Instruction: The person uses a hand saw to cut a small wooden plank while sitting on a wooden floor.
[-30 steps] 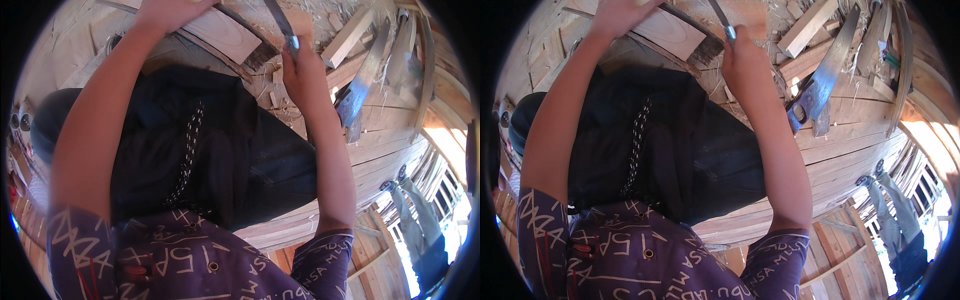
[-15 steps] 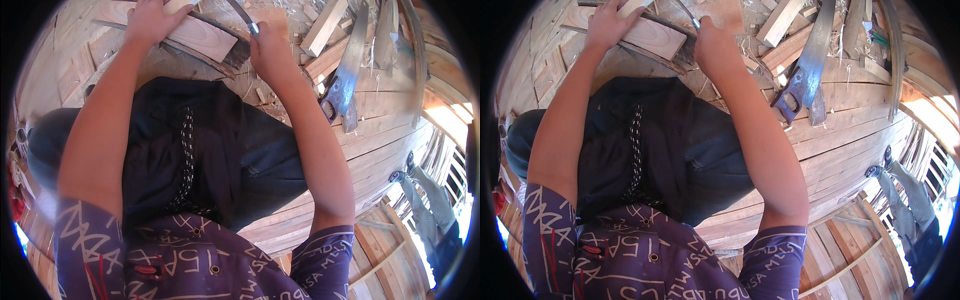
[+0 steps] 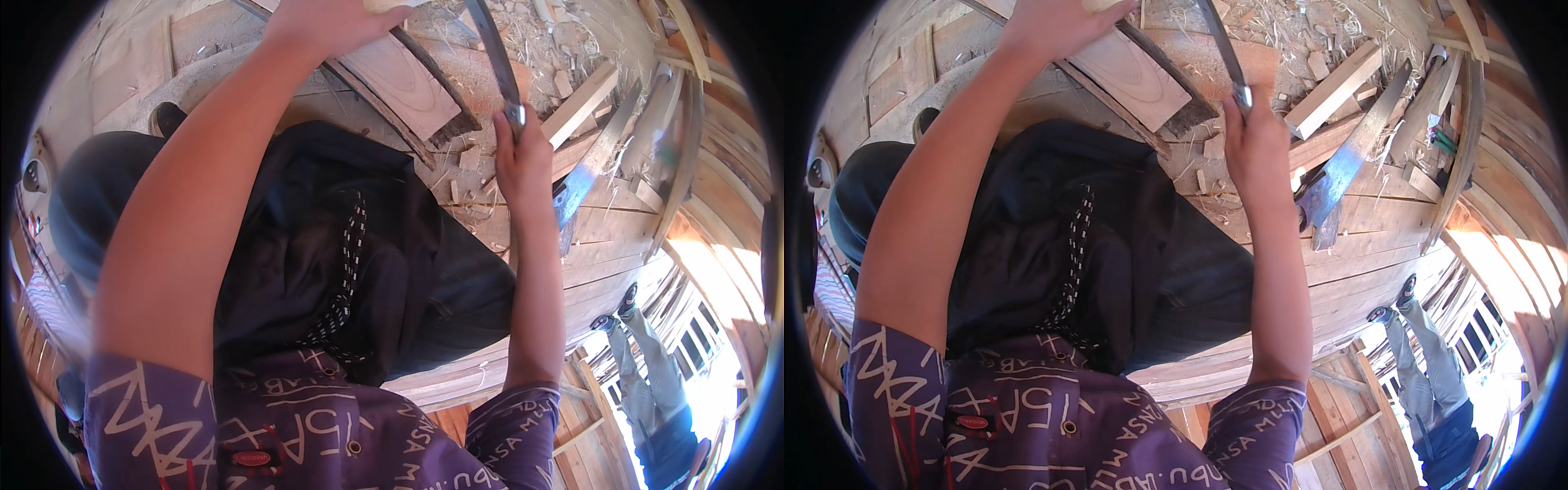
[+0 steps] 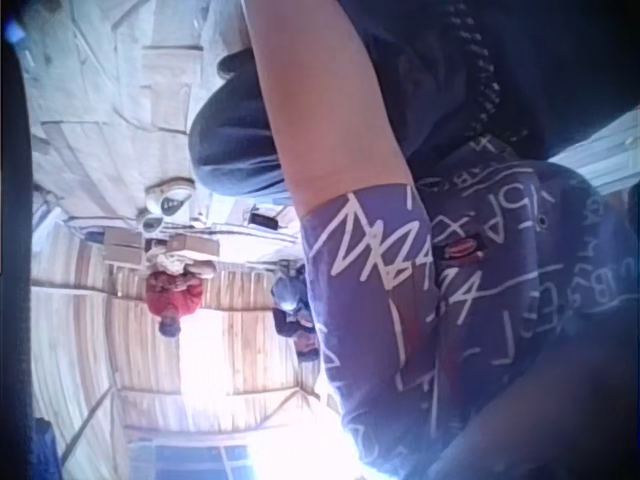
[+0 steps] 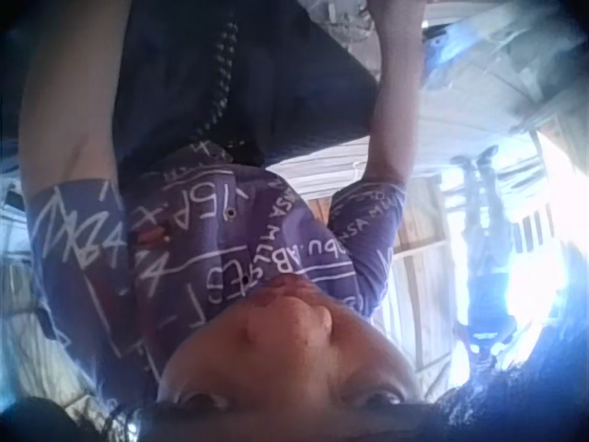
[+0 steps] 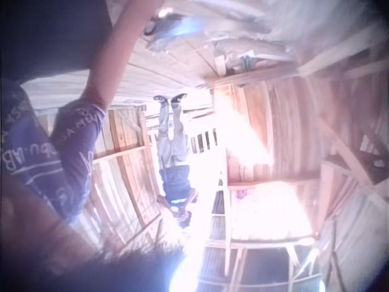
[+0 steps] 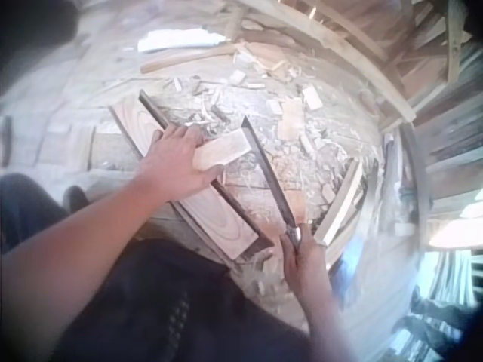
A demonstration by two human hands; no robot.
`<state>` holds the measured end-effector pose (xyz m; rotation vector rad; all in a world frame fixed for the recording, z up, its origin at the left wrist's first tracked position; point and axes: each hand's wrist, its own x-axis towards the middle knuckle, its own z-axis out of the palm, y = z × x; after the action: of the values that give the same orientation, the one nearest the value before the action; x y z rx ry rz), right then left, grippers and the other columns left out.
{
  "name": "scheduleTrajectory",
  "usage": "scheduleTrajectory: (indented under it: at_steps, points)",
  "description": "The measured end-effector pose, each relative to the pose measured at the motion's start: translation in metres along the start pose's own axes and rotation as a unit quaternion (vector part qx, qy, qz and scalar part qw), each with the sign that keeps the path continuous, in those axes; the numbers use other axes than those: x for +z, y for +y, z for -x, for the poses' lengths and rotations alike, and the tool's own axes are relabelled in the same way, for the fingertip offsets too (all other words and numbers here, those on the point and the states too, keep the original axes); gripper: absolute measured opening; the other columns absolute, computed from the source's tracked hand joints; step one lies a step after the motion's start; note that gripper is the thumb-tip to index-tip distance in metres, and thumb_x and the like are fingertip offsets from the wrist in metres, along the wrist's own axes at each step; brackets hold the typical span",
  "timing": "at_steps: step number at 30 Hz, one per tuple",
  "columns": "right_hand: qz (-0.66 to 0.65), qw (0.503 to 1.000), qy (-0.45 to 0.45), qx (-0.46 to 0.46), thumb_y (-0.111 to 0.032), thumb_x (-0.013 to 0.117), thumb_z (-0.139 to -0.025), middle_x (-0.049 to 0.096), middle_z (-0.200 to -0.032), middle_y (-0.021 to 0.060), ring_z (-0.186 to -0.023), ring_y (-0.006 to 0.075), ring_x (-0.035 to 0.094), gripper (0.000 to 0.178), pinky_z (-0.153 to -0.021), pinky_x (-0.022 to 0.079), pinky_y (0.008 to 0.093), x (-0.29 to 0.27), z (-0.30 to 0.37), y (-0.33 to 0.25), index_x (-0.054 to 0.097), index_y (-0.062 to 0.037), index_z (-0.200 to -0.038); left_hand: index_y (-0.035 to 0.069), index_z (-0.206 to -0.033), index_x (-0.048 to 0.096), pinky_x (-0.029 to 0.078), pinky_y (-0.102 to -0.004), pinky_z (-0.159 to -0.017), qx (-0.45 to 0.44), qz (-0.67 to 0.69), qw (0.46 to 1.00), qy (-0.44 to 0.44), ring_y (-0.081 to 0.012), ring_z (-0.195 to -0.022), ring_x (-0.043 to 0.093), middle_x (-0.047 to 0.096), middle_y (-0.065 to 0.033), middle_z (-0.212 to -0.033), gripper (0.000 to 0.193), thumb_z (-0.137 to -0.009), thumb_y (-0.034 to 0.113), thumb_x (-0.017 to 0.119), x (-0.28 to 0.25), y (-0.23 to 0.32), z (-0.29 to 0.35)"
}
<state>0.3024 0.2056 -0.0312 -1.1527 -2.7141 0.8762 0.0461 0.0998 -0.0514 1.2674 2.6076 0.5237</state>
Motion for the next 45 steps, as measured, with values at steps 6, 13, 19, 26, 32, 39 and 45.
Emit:
scheduleTrajectory:
  at_steps: [6, 13, 19, 26, 32, 39, 45]
  points:
    - [0.008, 0.999, -0.021, 0.034, -0.018, 0.060, -0.094, 0.061, -0.070, 0.0259, -0.069, 0.0449, 0.062, 0.020, -0.055, 0.045, 0.0476, -0.014, 0.010, 0.003, 0.054, -0.0001, -0.101, 0.001, -0.118, 0.057, 0.035, -0.0463, -0.105, 0.024, 0.006, 1.000, 0.015, -0.0359, -0.119, 0.048, 0.057, -0.0212, -0.118, 0.060, -0.078, 0.044, 0.067, -0.002, 0.000, 0.003]
    - [0.067, 0.997, 0.004, -0.040, -0.020, 0.059, -0.095, 0.062, -0.071, 0.0257, -0.071, 0.0451, 0.062, 0.021, -0.057, 0.047, 0.0483, 0.002, -0.049, -0.001, 0.054, -0.0009, -0.101, -0.002, -0.120, 0.055, 0.035, -0.0462, -0.104, 0.038, 0.018, 0.999, 0.005, -0.0365, -0.118, 0.048, 0.057, -0.0225, -0.117, 0.062, -0.079, 0.043, 0.067, 0.007, -0.002, -0.006]
    - [0.038, 0.998, -0.028, 0.036, -0.022, 0.061, -0.094, 0.063, -0.071, 0.0234, -0.068, 0.0422, 0.064, 0.023, -0.057, 0.048, 0.0456, -0.009, -0.006, 0.008, 0.055, -0.0006, -0.103, -0.001, -0.117, 0.056, 0.036, -0.0459, -0.102, 0.042, 0.015, 0.998, 0.033, -0.0359, -0.115, 0.049, 0.058, -0.0211, -0.113, 0.058, -0.079, 0.042, 0.068, 0.009, -0.011, -0.003]
    - [0.070, 0.997, -0.011, -0.014, -0.022, 0.060, -0.094, 0.064, -0.072, 0.0229, -0.071, 0.0424, 0.065, 0.024, -0.060, 0.050, 0.0468, 0.003, -0.042, -0.010, 0.056, -0.0005, -0.104, 0.001, -0.115, 0.058, 0.037, -0.0452, -0.101, 0.040, 0.022, 0.999, 0.024, -0.0351, -0.114, 0.050, 0.058, -0.0204, -0.112, 0.056, -0.078, 0.041, 0.069, 0.005, -0.005, -0.004]
    - [0.060, 0.997, 0.014, -0.045, -0.021, 0.059, -0.094, 0.063, -0.072, 0.0230, -0.071, 0.0435, 0.064, 0.021, -0.060, 0.050, 0.0468, 0.010, -0.055, -0.008, 0.055, -0.0012, -0.099, -0.001, -0.113, 0.058, 0.037, -0.0452, -0.101, 0.044, 0.012, 0.999, 0.017, -0.0354, -0.112, 0.051, 0.059, -0.0204, -0.111, 0.055, -0.079, 0.041, 0.068, 0.009, -0.004, -0.007]
    - [0.043, 0.998, -0.012, 0.039, -0.018, 0.061, -0.093, 0.062, -0.071, 0.0229, -0.070, 0.0416, 0.065, 0.020, -0.058, 0.050, 0.0441, -0.016, 0.002, 0.005, 0.055, 0.0000, -0.101, 0.000, -0.110, 0.059, 0.037, -0.0458, -0.100, 0.046, 0.022, 0.998, 0.036, -0.0358, -0.113, 0.051, 0.060, -0.0207, -0.109, 0.052, -0.079, 0.040, 0.069, 0.012, -0.009, -0.004]
    - [0.076, 0.996, -0.004, -0.039, -0.019, 0.060, -0.093, 0.064, -0.075, 0.0248, -0.073, 0.0441, 0.064, 0.022, -0.062, 0.050, 0.0484, 0.011, -0.061, -0.016, 0.055, 0.0005, -0.103, -0.001, -0.110, 0.059, 0.037, -0.0460, -0.101, 0.044, 0.034, 0.998, 0.013, -0.0364, -0.115, 0.050, 0.059, -0.0216, -0.111, 0.053, -0.079, 0.041, 0.068, 0.003, -0.003, -0.007]
